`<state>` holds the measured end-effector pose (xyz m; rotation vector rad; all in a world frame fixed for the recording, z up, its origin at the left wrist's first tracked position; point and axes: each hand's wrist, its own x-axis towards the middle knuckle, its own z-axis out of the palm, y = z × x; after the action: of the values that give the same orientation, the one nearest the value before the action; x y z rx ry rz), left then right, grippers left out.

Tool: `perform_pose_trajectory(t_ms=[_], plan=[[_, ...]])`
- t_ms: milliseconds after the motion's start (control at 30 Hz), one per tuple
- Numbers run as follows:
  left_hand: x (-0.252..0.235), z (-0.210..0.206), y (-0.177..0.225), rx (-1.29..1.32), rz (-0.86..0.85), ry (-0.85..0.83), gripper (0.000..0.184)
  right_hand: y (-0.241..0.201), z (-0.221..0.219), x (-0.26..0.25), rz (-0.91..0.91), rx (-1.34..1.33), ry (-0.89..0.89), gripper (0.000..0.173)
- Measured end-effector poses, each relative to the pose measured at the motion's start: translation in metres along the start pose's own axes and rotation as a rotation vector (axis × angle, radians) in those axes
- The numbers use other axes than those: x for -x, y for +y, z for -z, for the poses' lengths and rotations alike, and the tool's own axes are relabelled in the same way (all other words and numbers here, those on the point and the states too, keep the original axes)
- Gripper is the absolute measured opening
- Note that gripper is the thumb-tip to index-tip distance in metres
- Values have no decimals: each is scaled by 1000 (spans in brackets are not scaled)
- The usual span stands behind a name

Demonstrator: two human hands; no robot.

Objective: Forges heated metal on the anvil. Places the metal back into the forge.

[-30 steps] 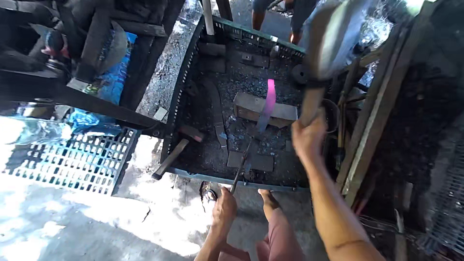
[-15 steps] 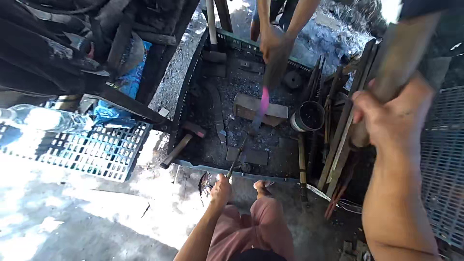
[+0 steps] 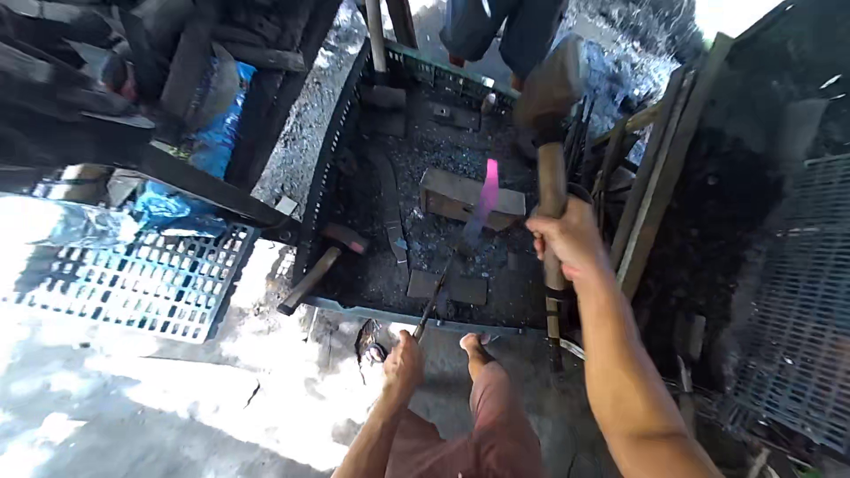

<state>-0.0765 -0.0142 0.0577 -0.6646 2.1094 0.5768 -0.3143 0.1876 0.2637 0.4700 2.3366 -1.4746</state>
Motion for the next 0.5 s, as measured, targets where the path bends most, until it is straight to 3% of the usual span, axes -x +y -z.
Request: perform_pose_trajectory(t_ms=[133,200,267,367,500], plan=[[-5,1,-8,-24,-28,-14,43,-80,79,62,377,265,194,55],[-4,4,-7,-43,-11,-20,44,-107,104,59,527,351,293,59],[-1,3,-8,-52,18,-33,46,-107,104,34,641,434,465,58],[0,-11,-5,-45,53,-13,43,-38,54,-14,561,493,602,58],[-9,-32,-6,-83,102,19,39,137,-53,-86,-4,391,246,48]])
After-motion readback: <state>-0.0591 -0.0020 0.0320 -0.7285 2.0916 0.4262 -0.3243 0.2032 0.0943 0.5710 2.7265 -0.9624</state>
